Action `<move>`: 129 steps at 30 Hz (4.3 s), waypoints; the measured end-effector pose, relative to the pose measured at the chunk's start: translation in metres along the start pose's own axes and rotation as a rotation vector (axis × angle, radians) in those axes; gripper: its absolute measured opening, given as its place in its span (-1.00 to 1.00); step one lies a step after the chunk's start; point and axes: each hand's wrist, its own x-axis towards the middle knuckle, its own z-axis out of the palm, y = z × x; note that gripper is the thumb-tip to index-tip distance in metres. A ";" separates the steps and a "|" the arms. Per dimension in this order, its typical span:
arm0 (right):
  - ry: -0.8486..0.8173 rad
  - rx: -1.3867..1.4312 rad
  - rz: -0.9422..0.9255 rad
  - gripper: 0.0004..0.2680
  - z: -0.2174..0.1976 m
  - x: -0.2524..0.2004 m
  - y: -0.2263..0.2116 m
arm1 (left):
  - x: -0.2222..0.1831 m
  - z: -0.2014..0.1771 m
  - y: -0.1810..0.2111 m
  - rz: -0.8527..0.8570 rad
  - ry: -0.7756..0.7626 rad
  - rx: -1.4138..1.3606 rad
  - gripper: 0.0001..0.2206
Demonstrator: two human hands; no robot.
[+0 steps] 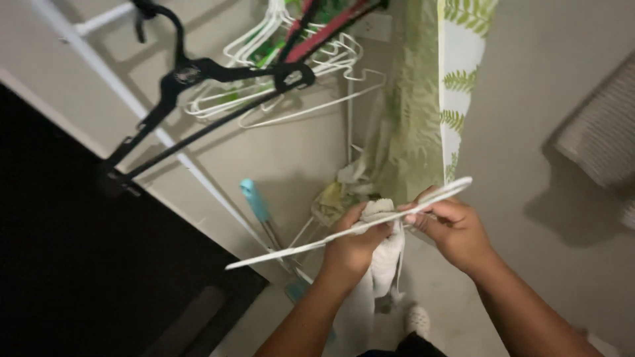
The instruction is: Hanging towels on hangers in a bathroom.
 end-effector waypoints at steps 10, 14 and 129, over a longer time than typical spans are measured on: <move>-0.043 -0.098 -0.123 -0.89 -0.020 -0.059 -0.040 | -0.012 0.040 0.012 0.103 -0.042 0.248 -0.68; -0.031 -0.035 -0.101 -0.91 -0.041 -0.079 -0.032 | -0.017 0.063 0.009 0.129 -0.102 0.227 -0.68; 1.512 0.356 0.065 -0.64 -0.297 -0.333 -0.107 | -0.079 0.392 -0.193 -0.100 -0.478 0.589 -0.72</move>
